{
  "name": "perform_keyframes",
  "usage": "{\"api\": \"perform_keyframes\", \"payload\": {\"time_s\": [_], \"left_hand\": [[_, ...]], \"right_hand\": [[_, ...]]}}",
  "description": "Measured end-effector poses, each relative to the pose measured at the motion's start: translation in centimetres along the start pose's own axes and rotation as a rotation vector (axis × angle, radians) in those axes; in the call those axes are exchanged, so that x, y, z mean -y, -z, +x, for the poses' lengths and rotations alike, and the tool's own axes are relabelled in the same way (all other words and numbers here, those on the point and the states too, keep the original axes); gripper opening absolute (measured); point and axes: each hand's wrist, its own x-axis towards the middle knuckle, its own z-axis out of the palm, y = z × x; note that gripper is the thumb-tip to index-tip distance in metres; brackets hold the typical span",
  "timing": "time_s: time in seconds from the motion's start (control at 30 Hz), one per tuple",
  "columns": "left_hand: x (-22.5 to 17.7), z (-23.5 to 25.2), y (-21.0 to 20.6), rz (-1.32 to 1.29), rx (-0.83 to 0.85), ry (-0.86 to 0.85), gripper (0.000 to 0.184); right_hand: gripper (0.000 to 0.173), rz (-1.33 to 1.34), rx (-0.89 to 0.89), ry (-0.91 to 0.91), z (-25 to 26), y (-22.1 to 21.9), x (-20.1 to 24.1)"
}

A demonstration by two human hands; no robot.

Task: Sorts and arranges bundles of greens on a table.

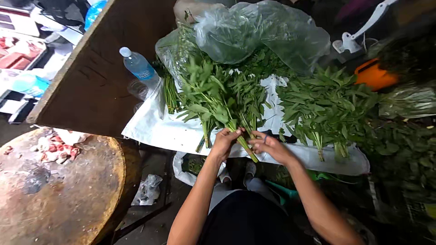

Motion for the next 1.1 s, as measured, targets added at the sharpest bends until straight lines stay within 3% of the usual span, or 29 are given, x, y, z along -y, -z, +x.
{"api": "perform_keyframes", "payload": {"time_s": [0.1, 0.17, 0.3, 0.5, 0.63, 0.7, 0.77, 0.83, 0.93, 1.1], "left_hand": [[-1.5, 0.2, -0.3, -0.023, -0.107, -0.042, 0.006], [-2.7, 0.6, -0.9, -0.045, -0.158, -0.094, 0.006], [-4.1, 2.0, -2.0, -0.093, -0.258, -0.215, 0.009], [-4.3, 5.0, -3.9, -0.044, -0.363, -0.291, 0.017], [-4.2, 6.4, -5.0, 0.081, -0.425, -0.322, 0.026], [-3.7, 6.9, -5.8, 0.169, -0.448, -0.323, 0.026], [-3.1, 7.4, -5.9, 0.258, -0.468, -0.344, 0.026], [-2.4, 8.1, -6.1, 0.32, -0.484, -0.361, 0.028], [-2.2, 8.3, -6.6, 0.395, -0.516, -0.317, 0.036], [-3.5, 7.2, -6.5, 0.465, -0.607, -0.297, 0.035]], "right_hand": [[0.041, -0.619, -0.28, -0.091, 1.0, 5.6, -4.0], [0.044, -0.868, -0.286, -0.172, 1.3, 8.1, -6.6], [0.049, -1.03, -0.171, -0.223, 2.2, 9.3, -7.2], [0.041, -1.058, 0.1, -0.347, 2.9, 14.4, -6.5], [0.029, -0.892, 0.121, -0.262, 2.7, 16.0, -6.8], [0.037, -0.871, 0.175, -0.269, 2.1, 16.4, -7.0], [0.057, -0.916, 0.249, -0.239, 2.3, 16.3, -7.8], [0.056, -0.896, 0.283, -0.256, 2.8, 16.7, -8.0], [0.035, -0.844, 0.286, -0.309, 2.7, 18.4, -6.8], [0.041, -0.645, 0.12, -0.263, -1.5, 22.3, -4.0]]}}
